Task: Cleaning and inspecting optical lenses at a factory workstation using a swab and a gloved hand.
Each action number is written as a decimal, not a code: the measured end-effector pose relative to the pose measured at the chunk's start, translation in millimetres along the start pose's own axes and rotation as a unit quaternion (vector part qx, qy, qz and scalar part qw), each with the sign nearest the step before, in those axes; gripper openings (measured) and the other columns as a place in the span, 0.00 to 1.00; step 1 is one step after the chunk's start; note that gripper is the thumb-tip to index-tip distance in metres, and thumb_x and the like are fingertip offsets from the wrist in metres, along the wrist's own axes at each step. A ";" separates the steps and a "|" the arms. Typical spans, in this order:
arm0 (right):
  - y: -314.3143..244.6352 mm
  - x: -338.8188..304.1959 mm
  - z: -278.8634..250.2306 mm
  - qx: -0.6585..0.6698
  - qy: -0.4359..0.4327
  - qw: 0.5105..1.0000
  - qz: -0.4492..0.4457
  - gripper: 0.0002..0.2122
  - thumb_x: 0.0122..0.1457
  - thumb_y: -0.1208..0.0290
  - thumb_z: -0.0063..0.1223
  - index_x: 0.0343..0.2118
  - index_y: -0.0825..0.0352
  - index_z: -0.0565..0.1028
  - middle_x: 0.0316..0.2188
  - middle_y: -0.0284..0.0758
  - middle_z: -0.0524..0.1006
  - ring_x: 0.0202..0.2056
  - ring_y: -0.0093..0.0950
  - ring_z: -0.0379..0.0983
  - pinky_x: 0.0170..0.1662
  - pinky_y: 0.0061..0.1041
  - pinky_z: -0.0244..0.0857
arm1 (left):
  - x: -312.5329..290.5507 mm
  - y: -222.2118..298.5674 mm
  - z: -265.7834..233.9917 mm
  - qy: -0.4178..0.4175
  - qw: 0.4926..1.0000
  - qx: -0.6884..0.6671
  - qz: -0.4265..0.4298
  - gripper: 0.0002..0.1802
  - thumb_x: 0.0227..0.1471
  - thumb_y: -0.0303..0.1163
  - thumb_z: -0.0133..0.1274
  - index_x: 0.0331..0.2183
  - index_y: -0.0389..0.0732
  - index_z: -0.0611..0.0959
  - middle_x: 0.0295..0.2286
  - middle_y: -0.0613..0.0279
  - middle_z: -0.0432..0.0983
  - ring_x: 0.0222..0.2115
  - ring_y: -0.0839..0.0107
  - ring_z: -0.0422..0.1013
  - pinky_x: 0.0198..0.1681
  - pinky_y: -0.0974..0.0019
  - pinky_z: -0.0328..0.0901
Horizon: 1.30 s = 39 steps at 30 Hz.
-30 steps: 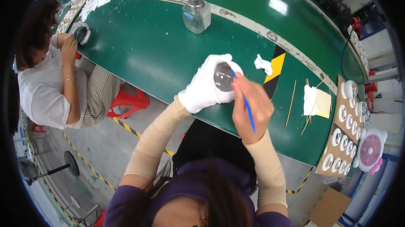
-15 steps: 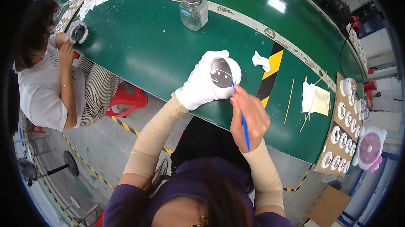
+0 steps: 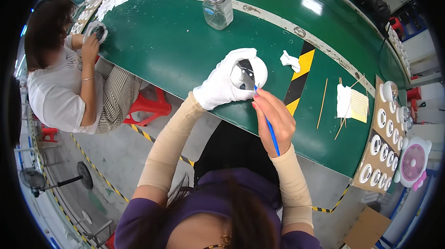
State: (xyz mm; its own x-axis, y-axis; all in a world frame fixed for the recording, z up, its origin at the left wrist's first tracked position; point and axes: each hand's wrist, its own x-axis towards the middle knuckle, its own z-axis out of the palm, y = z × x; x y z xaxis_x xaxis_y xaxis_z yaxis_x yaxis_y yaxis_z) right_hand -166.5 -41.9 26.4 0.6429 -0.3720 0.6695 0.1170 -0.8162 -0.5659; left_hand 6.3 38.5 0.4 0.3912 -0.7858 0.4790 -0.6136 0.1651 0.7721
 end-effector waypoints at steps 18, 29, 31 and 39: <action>6.0 6.5 4.8 -0.068 0.021 0.995 -0.064 0.08 0.48 0.90 0.59 0.33 0.77 0.78 0.35 0.47 0.81 0.34 0.40 0.80 0.40 0.29 0.73 | -10.0 -1.5 24.0 0.082 0.990 -0.045 -0.105 0.51 0.30 0.39 0.73 0.56 0.38 0.64 0.48 0.48 0.68 0.50 0.52 0.67 0.53 0.56 0.64; 5.0 10.1 6.6 -0.071 0.020 0.996 -0.058 0.09 0.48 0.91 0.58 0.34 0.77 0.78 0.35 0.49 0.81 0.30 0.36 0.78 0.34 0.27 0.71 | -11.5 -12.2 28.0 0.077 0.990 -0.093 -0.068 0.47 0.35 0.30 0.71 0.55 0.41 0.63 0.44 0.54 0.71 0.46 0.61 0.70 0.51 0.60 0.65; 5.3 17.8 11.9 -0.075 0.028 0.995 -0.054 0.09 0.48 0.91 0.58 0.34 0.77 0.78 0.35 0.49 0.81 0.29 0.36 0.77 0.34 0.27 0.71 | -11.1 -12.1 28.9 0.075 0.992 -0.087 -0.049 0.46 0.37 0.27 0.69 0.56 0.41 0.62 0.42 0.58 0.74 0.43 0.68 0.71 0.49 0.63 0.67; 6.1 14.5 11.4 -0.063 0.040 0.996 -0.056 0.08 0.49 0.91 0.57 0.34 0.77 0.77 0.35 0.48 0.81 0.26 0.34 0.75 0.32 0.24 0.69 | -10.5 -10.7 28.9 0.079 0.993 -0.069 -0.053 0.47 0.37 0.29 0.69 0.56 0.41 0.62 0.43 0.57 0.73 0.43 0.68 0.72 0.48 0.64 0.67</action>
State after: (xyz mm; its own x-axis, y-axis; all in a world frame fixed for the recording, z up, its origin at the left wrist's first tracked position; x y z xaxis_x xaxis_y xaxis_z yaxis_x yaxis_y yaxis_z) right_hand -147.8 -47.3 27.1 0.5688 -0.3054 0.7637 0.0856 -0.9015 -0.4242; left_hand -11.0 27.7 -24.9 0.5584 -0.7014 0.4430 -0.4672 0.1753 0.8666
